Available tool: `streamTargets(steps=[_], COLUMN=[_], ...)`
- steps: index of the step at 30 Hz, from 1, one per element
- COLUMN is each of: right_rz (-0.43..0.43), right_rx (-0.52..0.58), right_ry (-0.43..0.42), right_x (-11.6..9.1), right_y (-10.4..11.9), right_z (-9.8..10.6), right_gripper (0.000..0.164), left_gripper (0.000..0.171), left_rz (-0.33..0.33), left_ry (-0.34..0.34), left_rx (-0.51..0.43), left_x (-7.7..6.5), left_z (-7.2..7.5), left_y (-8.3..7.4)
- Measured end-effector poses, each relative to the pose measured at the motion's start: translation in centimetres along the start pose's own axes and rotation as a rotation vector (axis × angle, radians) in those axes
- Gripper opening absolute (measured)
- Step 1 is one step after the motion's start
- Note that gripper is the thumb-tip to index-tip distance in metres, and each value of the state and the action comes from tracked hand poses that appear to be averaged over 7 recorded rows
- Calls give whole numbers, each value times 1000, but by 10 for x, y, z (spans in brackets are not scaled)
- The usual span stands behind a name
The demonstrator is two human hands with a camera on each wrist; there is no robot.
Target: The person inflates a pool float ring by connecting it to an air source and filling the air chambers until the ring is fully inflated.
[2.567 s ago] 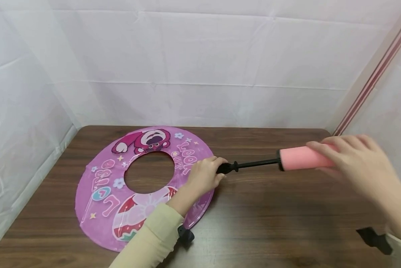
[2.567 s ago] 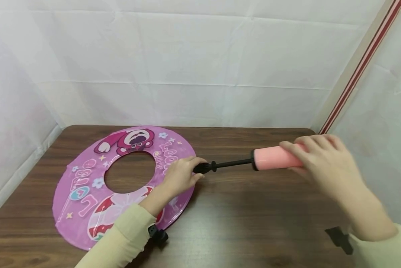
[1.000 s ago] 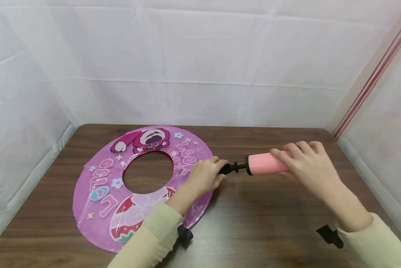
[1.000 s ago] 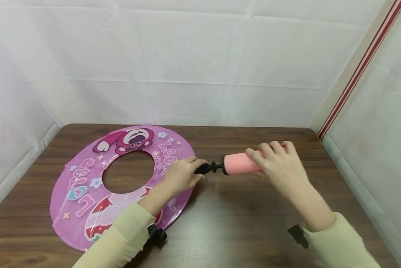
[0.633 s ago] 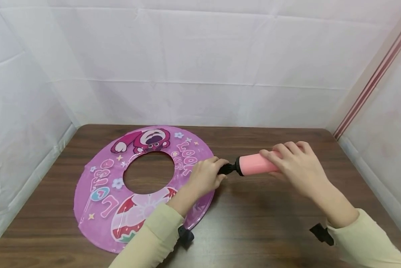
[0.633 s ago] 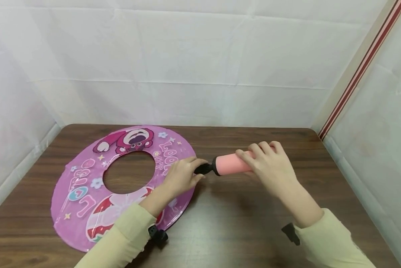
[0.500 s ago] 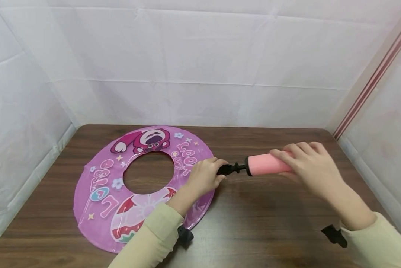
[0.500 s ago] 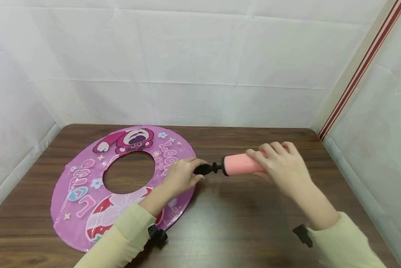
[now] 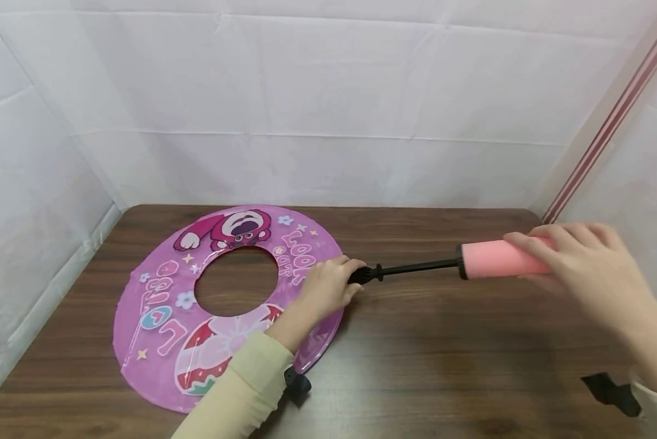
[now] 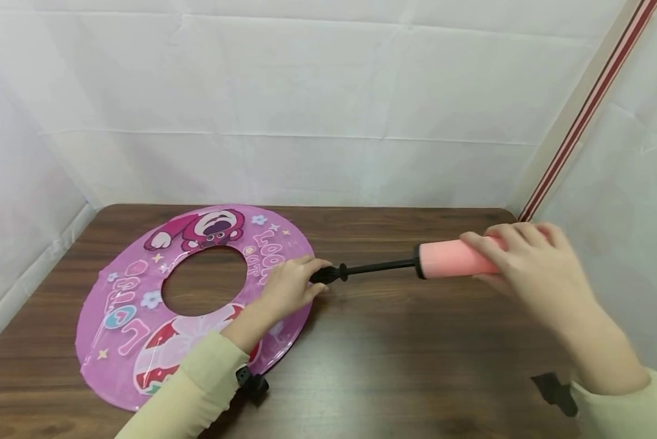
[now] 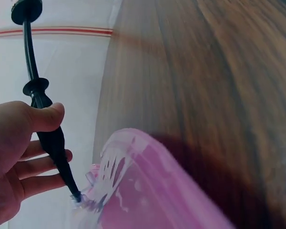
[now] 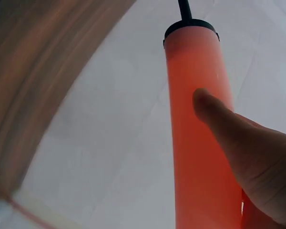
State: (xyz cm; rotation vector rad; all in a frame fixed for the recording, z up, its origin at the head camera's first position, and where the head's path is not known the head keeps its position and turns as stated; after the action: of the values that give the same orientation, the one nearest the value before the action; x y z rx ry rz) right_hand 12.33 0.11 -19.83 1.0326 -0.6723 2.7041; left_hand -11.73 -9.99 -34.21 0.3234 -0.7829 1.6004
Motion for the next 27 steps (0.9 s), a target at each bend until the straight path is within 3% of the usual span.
streamTargets(steps=[6, 10, 13, 19, 27], right_rz=[131, 148, 149, 112, 7], right_rx=[15, -19, -22, 64, 64], right_ry=[-70, -119, -122, -103, -24], right_x=[18, 25, 27, 22, 9], right_y=[47, 67, 74, 64, 26], right_z=[-45, -62, -68, -62, -33], right_gripper=[48, 52, 54, 43, 65], left_gripper=[37, 36, 36, 36, 37], left_rz=[-78, -87, -72, 9, 41], left_ry=[-61, -96, -86, 3, 53], left_rx=[-11, 10, 5, 0, 17], left_x=[4, 4, 4, 3, 2], left_z=[4, 7, 7, 5, 3], left_y=[-7, -7, -7, -1, 5])
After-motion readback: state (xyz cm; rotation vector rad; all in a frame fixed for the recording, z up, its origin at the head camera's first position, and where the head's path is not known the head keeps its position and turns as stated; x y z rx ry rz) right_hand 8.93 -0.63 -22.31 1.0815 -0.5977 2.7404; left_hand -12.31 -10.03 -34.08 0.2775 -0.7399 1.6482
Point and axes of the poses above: each hand's wrist, its own x-axis towards the middle knuckle, its own z-axis out of the back of the hand, y = z × x, the point moved 7 cm from there along x, towards the middle knuckle, and after that the axes turned 15 degrees about -y, right-handed, at the moved point
